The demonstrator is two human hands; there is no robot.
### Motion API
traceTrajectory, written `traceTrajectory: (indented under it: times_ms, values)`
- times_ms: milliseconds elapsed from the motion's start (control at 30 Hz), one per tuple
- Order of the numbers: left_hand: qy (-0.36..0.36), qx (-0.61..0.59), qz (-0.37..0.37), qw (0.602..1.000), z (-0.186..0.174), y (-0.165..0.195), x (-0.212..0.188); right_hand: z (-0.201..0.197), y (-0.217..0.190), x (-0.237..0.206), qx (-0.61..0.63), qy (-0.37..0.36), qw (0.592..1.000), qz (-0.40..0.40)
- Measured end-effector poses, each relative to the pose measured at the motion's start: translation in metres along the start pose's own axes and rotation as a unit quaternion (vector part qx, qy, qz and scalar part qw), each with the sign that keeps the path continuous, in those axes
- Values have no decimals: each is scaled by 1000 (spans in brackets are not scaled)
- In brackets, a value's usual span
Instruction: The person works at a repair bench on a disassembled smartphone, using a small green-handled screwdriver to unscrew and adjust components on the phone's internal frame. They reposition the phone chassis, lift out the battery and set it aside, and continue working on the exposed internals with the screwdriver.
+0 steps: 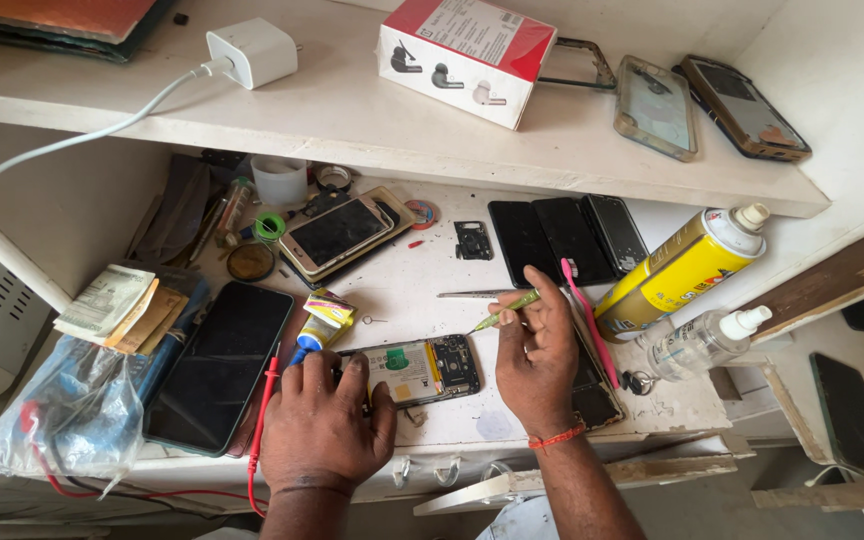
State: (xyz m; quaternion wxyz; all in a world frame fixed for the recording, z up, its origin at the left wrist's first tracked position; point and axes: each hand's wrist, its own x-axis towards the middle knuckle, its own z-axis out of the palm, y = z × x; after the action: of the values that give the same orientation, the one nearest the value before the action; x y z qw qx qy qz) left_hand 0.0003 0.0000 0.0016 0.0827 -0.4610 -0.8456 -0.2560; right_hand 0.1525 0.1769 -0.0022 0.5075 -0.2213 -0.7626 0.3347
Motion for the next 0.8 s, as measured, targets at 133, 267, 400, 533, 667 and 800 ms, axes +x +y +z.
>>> traceTrajectory:
  times_ms: [133,267,400,533,667,800]
  values:
    - [-15,-1,-4,1000,0,0,1,1,-4,2,-10,-13,1000,-4]
    - [11,-6,11,1000,1,-1,-1,-1,-10,6,-27,-52,998,-20]
    - [34,2,19,999,3,-1,-2,-3,-10,11,-56,-90,994,15]
    - [24,-10,18,999,3,-2,-2,1,-7,13,-38,-60,997,43]
    - [15,-3,15,1000,2,-2,-1,3,-6,11,40,-83,996,18]
    - [22,-11,10,1000,1,-1,-1,5,-6,10,-27,-65,998,4]
